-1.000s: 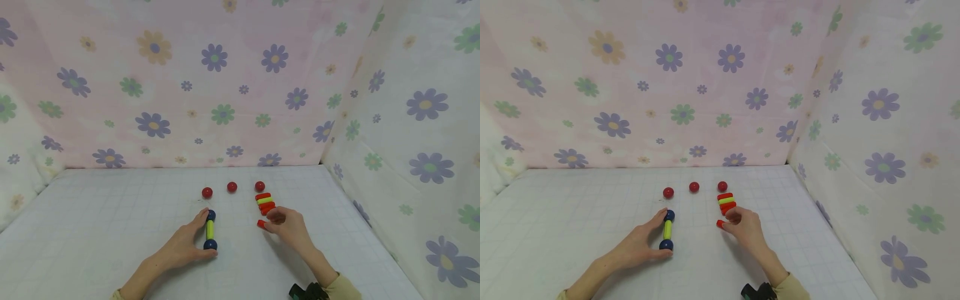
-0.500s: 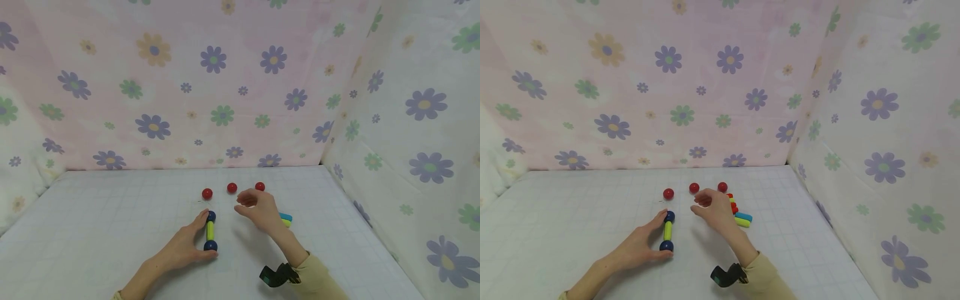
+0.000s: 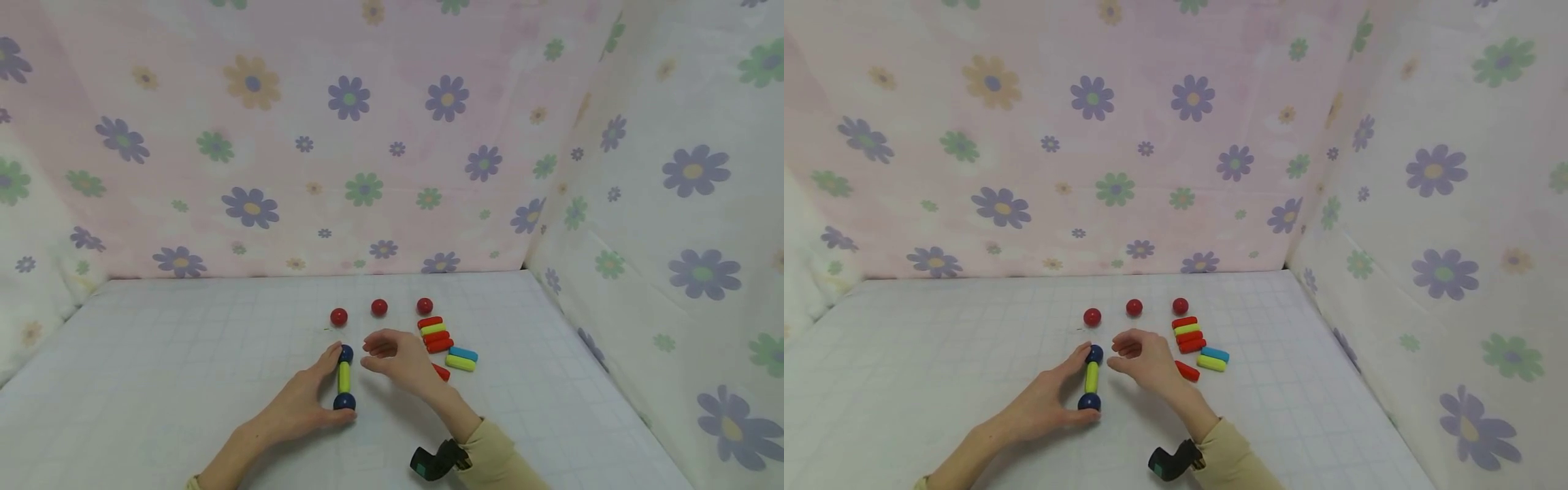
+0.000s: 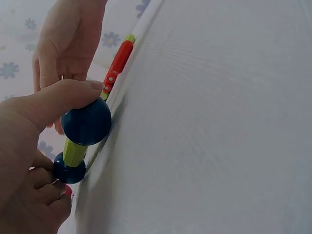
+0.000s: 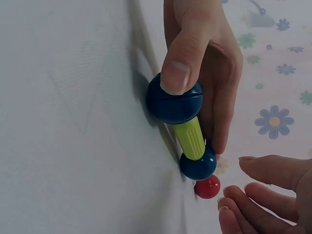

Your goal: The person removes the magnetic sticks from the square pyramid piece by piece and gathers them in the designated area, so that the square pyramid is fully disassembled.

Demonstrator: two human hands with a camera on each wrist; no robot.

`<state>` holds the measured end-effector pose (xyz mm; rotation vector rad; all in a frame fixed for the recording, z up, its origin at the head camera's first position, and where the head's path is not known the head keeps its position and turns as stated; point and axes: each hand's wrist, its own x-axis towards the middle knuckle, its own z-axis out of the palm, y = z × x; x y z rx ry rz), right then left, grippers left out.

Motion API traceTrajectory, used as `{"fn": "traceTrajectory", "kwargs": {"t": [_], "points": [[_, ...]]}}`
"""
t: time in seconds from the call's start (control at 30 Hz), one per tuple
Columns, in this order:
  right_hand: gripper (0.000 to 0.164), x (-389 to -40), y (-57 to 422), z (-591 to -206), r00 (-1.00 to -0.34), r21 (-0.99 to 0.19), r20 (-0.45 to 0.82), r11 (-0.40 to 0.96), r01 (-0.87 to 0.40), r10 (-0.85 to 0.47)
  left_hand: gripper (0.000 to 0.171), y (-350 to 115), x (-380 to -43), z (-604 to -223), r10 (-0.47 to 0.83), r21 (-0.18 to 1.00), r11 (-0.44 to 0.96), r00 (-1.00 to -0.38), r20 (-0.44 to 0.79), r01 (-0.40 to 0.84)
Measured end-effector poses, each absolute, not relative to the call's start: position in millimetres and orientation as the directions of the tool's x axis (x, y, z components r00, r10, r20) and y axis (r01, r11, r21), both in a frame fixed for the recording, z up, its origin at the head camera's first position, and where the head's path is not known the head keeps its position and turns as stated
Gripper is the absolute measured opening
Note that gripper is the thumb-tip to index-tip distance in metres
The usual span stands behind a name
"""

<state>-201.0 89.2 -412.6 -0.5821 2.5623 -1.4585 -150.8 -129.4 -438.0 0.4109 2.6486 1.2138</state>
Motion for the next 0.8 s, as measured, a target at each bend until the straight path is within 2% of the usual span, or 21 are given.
{"fn": "traceTrajectory", "kwargs": {"t": [0.23, 0.57, 0.8], "points": [[0.036, -201, 86, -423, -0.895, -0.854, 0.052, 0.444, -0.270, -0.443, 0.107, -129, -152, -438, 0.362, 0.781, 0.596, -0.931, -0.056, 0.184], [0.042, -203, 86, -432, -0.853, -0.859, 0.033, 0.421, -0.290, -0.521, 0.102, -131, -149, -437, 0.474, 0.798, 0.543, -0.880, -0.035, 0.261], [0.042, -206, 91, -433, -0.857, -0.830, 0.038, 0.461, -0.313, -0.513, 0.100, -131, -148, -435, 0.486, 0.801, 0.545, -0.872, -0.060, 0.248]]}}
